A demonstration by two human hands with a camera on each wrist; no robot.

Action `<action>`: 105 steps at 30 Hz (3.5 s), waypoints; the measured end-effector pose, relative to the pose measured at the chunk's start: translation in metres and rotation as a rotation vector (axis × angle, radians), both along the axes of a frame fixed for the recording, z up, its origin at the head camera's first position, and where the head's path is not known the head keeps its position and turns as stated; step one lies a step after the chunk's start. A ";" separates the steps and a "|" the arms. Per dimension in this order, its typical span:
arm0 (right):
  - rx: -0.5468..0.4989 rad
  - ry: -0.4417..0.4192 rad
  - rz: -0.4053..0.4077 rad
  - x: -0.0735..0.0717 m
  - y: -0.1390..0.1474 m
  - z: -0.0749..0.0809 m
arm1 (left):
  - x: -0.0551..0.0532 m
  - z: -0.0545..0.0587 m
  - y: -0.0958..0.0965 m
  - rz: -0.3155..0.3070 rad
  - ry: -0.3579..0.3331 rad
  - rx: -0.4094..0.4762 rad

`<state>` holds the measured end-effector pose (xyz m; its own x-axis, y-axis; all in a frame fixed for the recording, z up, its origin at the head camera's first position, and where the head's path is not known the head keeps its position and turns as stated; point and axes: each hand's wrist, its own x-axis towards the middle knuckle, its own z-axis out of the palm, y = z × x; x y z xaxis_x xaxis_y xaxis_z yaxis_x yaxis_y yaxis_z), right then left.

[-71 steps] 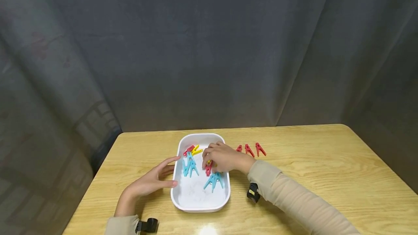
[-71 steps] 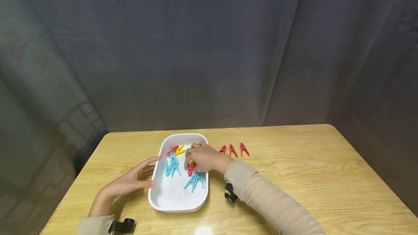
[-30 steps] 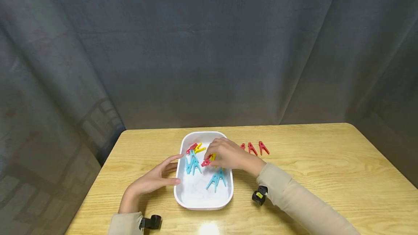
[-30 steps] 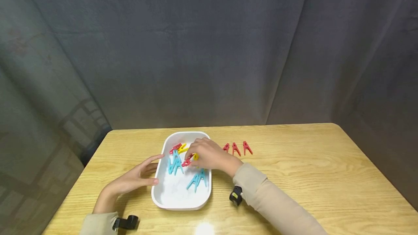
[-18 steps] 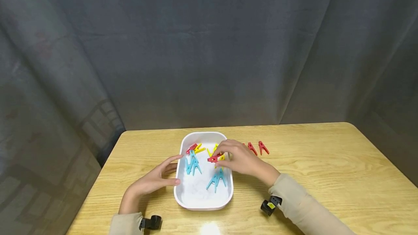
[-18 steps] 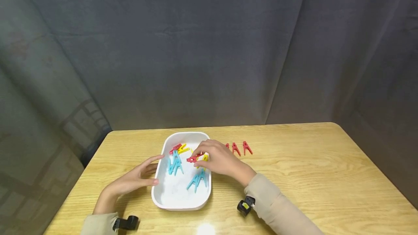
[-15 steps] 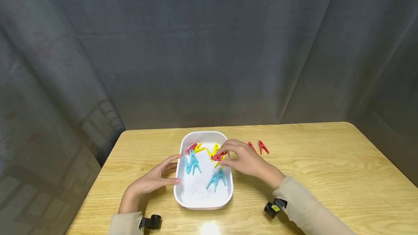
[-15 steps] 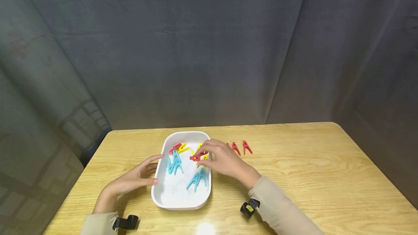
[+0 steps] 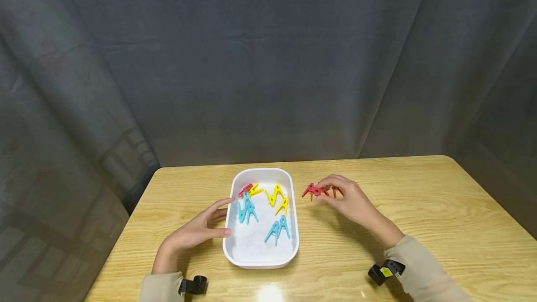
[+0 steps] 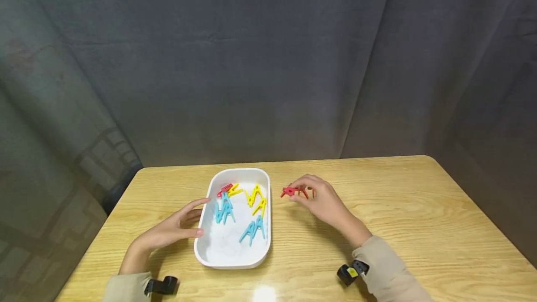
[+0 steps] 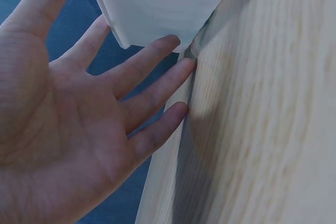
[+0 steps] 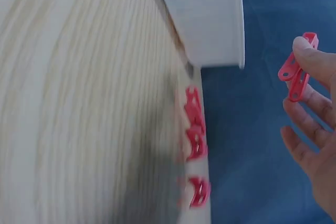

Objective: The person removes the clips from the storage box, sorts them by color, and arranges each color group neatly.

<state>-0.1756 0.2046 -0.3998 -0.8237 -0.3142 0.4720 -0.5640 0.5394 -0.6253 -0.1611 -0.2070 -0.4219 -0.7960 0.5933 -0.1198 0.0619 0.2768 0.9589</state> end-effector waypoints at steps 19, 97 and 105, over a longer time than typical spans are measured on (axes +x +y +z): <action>-0.048 -0.272 -0.359 -0.022 0.063 -0.023 | 0.001 -0.001 0.001 -0.002 -0.003 0.019; -0.121 -0.258 -0.196 -0.038 -0.058 0.001 | 0.002 0.000 0.002 0.011 -0.010 0.013; -0.115 -0.275 -0.063 -0.042 -0.092 0.004 | 0.002 -0.001 0.001 0.014 -0.005 0.014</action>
<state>-0.2176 0.1127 -0.3953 -0.9416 -0.2158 0.2584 -0.3331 0.4850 -0.8086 -0.1592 -0.2055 -0.4228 -0.8038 0.5835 -0.1157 0.0533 0.2643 0.9630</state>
